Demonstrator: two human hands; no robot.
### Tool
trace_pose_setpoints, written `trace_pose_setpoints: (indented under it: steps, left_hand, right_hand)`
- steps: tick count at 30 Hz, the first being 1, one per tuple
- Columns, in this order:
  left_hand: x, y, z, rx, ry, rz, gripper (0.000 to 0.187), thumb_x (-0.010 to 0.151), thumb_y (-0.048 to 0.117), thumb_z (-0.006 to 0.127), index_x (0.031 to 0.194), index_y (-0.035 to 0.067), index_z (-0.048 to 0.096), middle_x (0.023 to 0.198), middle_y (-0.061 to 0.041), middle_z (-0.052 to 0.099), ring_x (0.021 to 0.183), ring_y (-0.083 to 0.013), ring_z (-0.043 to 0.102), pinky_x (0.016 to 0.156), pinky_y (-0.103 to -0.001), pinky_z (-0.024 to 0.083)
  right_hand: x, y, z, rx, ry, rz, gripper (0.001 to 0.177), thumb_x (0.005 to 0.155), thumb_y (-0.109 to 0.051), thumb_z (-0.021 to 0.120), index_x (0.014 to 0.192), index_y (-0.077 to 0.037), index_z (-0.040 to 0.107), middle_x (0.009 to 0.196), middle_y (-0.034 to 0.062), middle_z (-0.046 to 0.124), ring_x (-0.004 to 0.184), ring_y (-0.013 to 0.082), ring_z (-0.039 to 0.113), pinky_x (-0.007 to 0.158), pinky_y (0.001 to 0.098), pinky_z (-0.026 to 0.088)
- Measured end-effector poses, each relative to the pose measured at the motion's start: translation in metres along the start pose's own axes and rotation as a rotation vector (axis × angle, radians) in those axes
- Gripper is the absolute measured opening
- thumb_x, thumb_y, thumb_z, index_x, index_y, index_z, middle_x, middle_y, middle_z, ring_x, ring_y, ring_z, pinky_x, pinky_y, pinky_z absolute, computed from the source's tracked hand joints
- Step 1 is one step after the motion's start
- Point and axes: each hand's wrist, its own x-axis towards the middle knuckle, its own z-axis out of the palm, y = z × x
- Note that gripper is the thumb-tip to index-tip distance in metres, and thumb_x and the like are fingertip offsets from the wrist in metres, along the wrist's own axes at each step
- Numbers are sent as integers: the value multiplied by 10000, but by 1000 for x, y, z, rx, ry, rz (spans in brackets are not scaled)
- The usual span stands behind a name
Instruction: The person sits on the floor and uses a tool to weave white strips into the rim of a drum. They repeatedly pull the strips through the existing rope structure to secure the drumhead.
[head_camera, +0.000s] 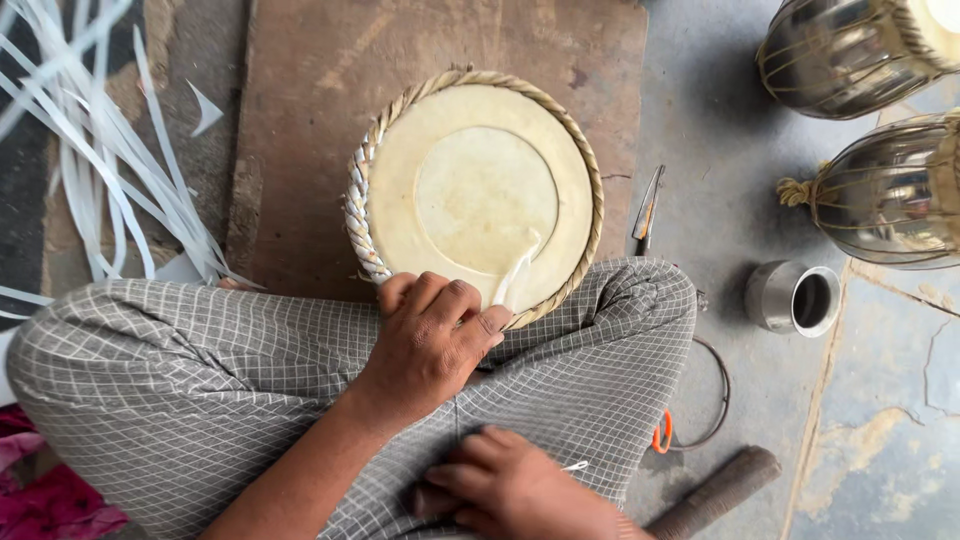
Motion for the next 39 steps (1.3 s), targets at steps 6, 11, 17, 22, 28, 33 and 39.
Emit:
trace_pose_setpoints:
  steps: [6,11,17,22,28,33,39]
  left_hand:
    - [5,-2,-12,-77,-89,-33,253,869,252,751,1112,183,755,923,22,573,950,-182,536,913,-427,305]
    - [1,-2,-7,-57,-136,-87,224,924,215,705,1136,194,772,929,37,607,942,-157,552,924,-398,318]
    - [-3,-1,-5,-86,-176,-86,239,935,229,696,1158,194,776,950,55,652,937,-131,561,914,-381,314]
    - [-4,0,-9,-126,-194,-94,254,939,239,701,1177,179,767,951,75,669,927,-110,566,918,-365,308]
    - [-3,-2,-10,-138,-167,-88,243,959,251,697,1183,182,761,934,94,645,919,-90,548,932,-361,299]
    - [-2,-1,-8,-153,-152,-109,245,959,298,723,1171,180,755,908,94,620,894,-94,534,923,-359,297]
    - [-2,-1,-7,-151,-150,-112,263,948,315,730,1176,184,742,910,95,615,901,-98,537,925,-358,300]
  right_hand:
    - [4,-7,-42,388,-179,270,307,942,-197,727,1196,-53,632,1085,94,639,1030,265,690,912,384,560]
    - [13,-25,-128,678,817,139,351,965,-203,713,1242,-51,559,1069,103,607,914,241,652,788,374,537]
    - [67,3,-133,539,1311,36,357,1044,-219,711,1296,-83,498,978,92,563,769,214,596,666,363,493]
    - [89,16,-136,499,1322,75,371,1111,-232,710,1341,-110,447,903,83,526,649,191,549,565,353,457]
    - [98,13,-129,514,1306,68,427,1148,-186,700,1463,-126,418,879,100,524,619,207,537,553,370,461]
    - [102,12,-124,503,1308,57,426,1118,-128,696,1445,-106,423,866,124,543,618,211,534,556,360,463]
    - [115,3,-125,472,1324,62,442,1066,-71,701,1417,-85,433,843,148,570,604,200,529,544,333,460]
